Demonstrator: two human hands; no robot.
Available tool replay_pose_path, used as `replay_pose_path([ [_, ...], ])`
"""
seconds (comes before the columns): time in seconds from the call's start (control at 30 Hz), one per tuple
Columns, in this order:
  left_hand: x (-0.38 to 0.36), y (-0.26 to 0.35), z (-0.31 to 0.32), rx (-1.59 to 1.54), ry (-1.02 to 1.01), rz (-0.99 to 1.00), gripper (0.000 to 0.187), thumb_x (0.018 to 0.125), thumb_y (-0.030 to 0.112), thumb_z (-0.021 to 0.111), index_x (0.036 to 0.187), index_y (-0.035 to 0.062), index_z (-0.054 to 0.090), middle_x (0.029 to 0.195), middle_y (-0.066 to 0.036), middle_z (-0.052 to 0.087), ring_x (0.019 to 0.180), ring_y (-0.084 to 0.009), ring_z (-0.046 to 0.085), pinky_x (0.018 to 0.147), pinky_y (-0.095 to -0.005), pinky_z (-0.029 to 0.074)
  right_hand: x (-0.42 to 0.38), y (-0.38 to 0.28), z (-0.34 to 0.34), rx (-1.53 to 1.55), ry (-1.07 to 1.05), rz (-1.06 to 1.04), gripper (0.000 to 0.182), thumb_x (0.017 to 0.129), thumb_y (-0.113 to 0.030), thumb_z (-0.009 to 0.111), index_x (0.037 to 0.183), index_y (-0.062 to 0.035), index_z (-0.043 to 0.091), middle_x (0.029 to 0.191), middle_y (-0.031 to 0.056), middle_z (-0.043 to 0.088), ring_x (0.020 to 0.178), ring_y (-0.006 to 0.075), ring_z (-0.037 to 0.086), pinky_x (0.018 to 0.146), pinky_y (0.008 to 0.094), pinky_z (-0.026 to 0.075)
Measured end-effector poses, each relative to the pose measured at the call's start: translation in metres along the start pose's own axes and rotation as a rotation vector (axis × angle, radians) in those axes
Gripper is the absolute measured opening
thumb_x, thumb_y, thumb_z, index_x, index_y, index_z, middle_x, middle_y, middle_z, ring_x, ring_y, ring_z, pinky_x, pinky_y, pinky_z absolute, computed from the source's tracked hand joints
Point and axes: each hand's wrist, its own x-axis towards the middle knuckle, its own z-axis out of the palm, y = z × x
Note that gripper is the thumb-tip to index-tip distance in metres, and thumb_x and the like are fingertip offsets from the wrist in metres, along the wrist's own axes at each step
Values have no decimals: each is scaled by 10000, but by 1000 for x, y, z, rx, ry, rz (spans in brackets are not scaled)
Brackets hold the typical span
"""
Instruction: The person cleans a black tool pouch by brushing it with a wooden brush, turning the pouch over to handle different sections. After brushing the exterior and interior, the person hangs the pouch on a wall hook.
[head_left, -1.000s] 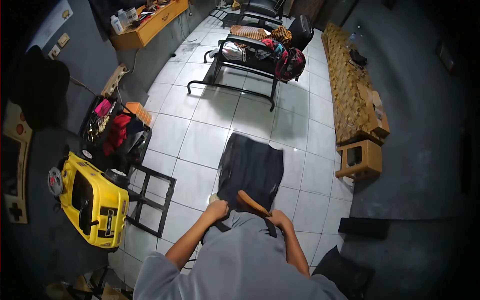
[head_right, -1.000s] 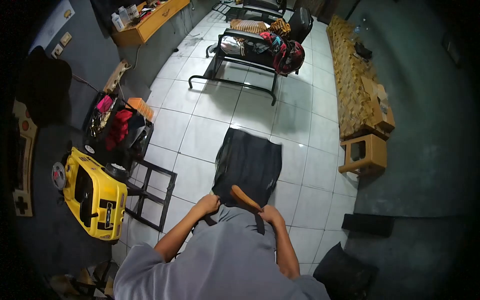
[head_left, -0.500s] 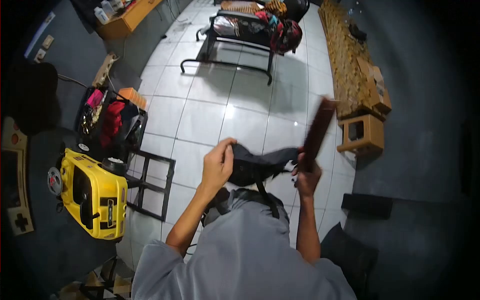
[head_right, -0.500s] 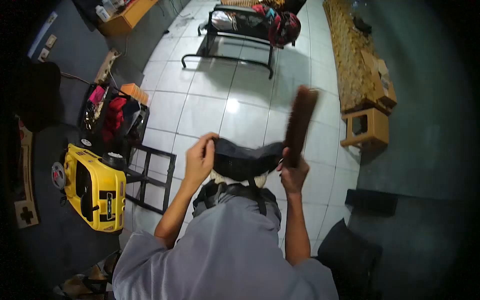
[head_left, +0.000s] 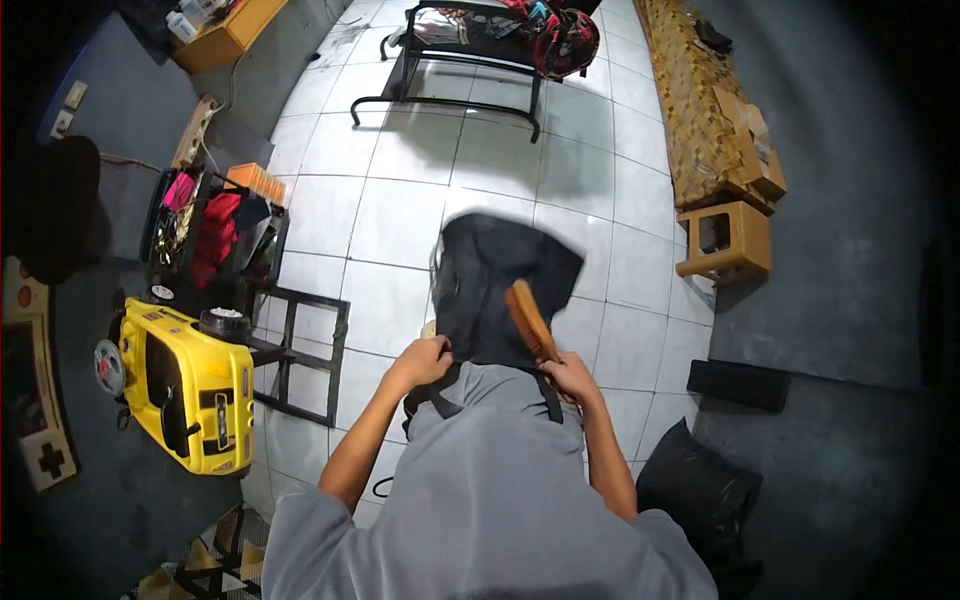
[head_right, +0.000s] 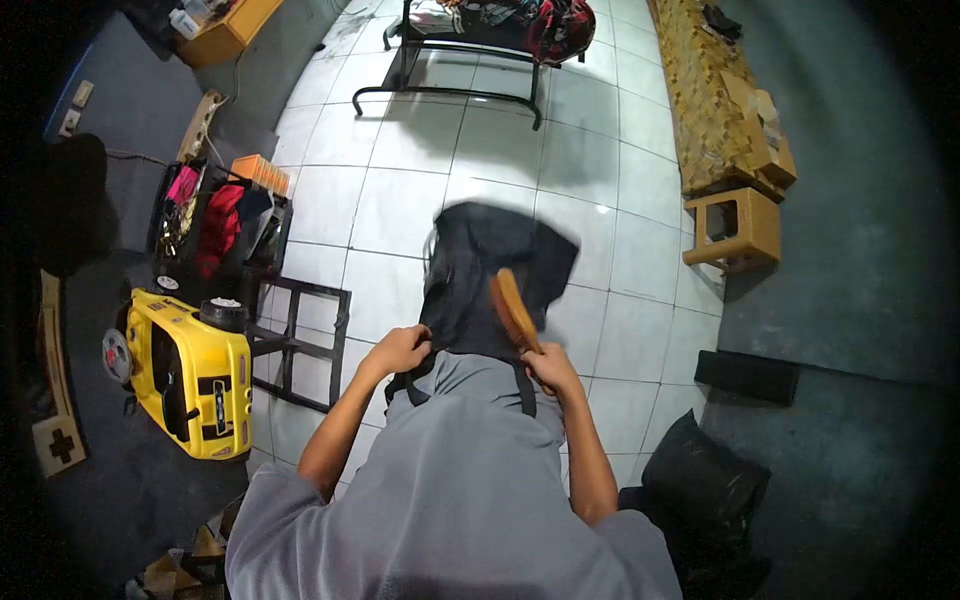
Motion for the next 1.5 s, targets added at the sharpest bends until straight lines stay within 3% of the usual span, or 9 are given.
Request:
replay_pose_path([
  [0.17,-1,16,-5,20,258,147,440,611,192,772,928,-25,555,842,-235,599,829,-406,583,720,-428,473,1,-18,4,13,165,-285,179,849,-133,531,944,8,591,625,39,579,482,100,519,443,248,403],
  [0.43,14,66,-40,282,838,364,301,665,-12,613,961,17,562,891,-235,557,871,-391,547,829,-451,423,-35,-87,-12,299,137,-614,159,917,-138,531,953,14,565,770,64,625,619,95,566,583,238,461],
  [0.53,18,75,-63,-137,442,621,301,663,-1,609,958,11,553,933,-238,563,897,-393,548,823,-429,434,-58,-107,-12,450,66,-705,198,922,-124,518,1043,29,550,814,90,625,643,105,576,617,245,471],
  [0.57,12,84,-68,-326,148,416,363,678,27,620,1023,0,514,996,-250,565,973,-404,545,839,-412,447,-66,-111,-13,465,55,-720,249,925,-115,506,1123,35,522,850,110,624,672,115,591,645,250,479],
  [0.8,13,145,-45,-205,250,688,508,667,81,714,1125,5,505,876,-182,582,834,-363,589,723,-383,473,-112,-160,-7,437,155,-851,259,931,-115,499,1113,69,513,858,114,630,706,123,614,671,248,484],
  [0.97,16,161,-58,-254,434,764,214,670,-45,629,880,-1,617,686,-138,541,609,-297,542,549,-334,419,-86,-152,-31,48,824,-1106,235,848,-114,617,1066,-36,651,936,62,634,790,92,577,679,247,440],
  [1.07,10,173,-73,-322,532,785,184,653,-72,580,824,-9,604,634,-130,487,547,-267,493,505,-313,374,-43,-119,-36,279,825,-826,285,839,-121,606,1104,-17,621,943,22,612,788,106,544,686,246,425],
  [1.27,-19,183,-97,-176,508,871,415,597,-71,575,1004,2,610,699,-132,495,609,-307,514,546,-329,425,67,-2,19,946,245,-99,173,839,-149,579,991,-70,599,774,23,599,674,129,567,580,286,460],
  [1.5,-23,179,-88,-190,516,767,439,633,-79,578,1070,-39,582,784,-173,545,683,-328,558,614,-339,465,56,-17,31,916,-90,-2,199,877,-202,544,1043,-93,544,760,53,613,712,161,603,543,320,493],
])
